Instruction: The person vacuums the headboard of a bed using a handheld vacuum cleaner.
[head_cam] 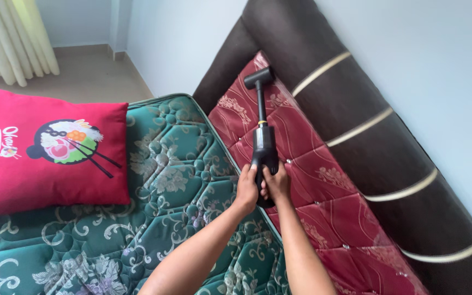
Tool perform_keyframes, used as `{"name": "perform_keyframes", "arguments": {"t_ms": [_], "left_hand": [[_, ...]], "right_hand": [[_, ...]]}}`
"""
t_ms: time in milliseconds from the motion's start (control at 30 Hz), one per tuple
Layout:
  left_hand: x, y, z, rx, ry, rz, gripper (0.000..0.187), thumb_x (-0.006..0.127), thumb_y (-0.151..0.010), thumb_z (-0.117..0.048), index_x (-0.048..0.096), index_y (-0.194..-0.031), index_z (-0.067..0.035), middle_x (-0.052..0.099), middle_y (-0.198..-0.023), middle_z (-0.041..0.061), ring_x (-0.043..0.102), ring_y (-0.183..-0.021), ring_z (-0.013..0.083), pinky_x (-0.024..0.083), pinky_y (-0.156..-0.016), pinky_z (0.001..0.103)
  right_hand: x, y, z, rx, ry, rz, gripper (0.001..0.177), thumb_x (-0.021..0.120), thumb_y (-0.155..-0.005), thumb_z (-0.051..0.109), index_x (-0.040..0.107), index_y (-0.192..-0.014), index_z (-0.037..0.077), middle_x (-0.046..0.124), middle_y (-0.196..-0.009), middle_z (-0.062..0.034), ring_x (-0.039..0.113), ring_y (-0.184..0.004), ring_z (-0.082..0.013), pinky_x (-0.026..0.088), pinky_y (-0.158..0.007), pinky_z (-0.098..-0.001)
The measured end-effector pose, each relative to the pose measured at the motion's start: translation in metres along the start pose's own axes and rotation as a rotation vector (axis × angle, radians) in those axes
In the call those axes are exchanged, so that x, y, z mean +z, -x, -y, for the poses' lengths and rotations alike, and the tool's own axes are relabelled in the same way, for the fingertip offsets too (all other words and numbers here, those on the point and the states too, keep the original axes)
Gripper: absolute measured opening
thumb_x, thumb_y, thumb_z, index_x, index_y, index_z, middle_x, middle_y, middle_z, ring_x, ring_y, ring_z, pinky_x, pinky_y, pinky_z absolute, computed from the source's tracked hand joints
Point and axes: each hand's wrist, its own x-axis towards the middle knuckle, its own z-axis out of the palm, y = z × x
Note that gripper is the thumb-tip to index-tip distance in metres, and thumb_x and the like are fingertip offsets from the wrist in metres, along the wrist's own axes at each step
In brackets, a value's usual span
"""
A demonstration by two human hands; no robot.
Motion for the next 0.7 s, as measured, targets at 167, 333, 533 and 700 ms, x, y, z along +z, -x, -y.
{"name": "perform_keyframes", "arguments": {"t_ms": [167, 333, 533, 700], "left_hand": [[0.014, -0.027, -0.036, 0.005, -0.004, -0.053, 0.022, 0.039, -0.108, -0.033, 0.046, -0.104, -0.012, 0.050, -0.062, 0.003, 0.046, -0.042, 0.0158, 0.043, -0.039, 0.033], [0.026, -0.060, -0.062, 0.064, 0.107, -0.026, 0.020, 0.040, -0.108, -0.033, 0.045, -0.103, -0.014, 0.049, -0.062, 0.003, 0.045, -0.041, 0.0155, 0.040, -0.037, 0.032], [0.044, -0.071, -0.116, -0.047, 0.148, -0.058, 0.021, 0.039, -0.107, -0.035, 0.042, -0.101, -0.016, 0.048, -0.063, 0.003, 0.042, -0.041, 0.0144, 0.038, -0.038, 0.032], [0.049, -0.073, -0.145, -0.098, 0.170, -0.050, 0.023, 0.039, -0.107, -0.038, 0.043, -0.101, -0.016, 0.048, -0.063, 0.002, 0.042, -0.042, 0.0140, 0.039, -0.040, 0.032]], "right_hand": [[0.011, -0.039, 0.028, -0.025, -0.009, 0.051, 0.038, 0.067, -0.092, 0.030, 0.056, -0.125, 0.014, 0.056, -0.056, -0.0047, 0.052, -0.035, -0.0165, 0.042, -0.030, -0.0333], [0.021, -0.074, 0.057, -0.035, 0.047, 0.080, 0.031, 0.066, -0.095, 0.032, 0.057, -0.118, 0.012, 0.057, -0.058, -0.0032, 0.053, -0.038, -0.0139, 0.043, -0.032, -0.0315], [0.031, -0.107, 0.080, 0.040, -0.045, 0.112, 0.028, 0.065, -0.096, 0.032, 0.056, -0.113, 0.012, 0.055, -0.061, -0.0004, 0.051, -0.039, -0.0111, 0.040, -0.032, -0.0287], [0.040, -0.115, 0.096, 0.053, -0.069, 0.113, 0.027, 0.066, -0.096, 0.033, 0.056, -0.105, 0.009, 0.056, -0.062, -0.0007, 0.052, -0.041, -0.0102, 0.040, -0.033, -0.0271]]}}
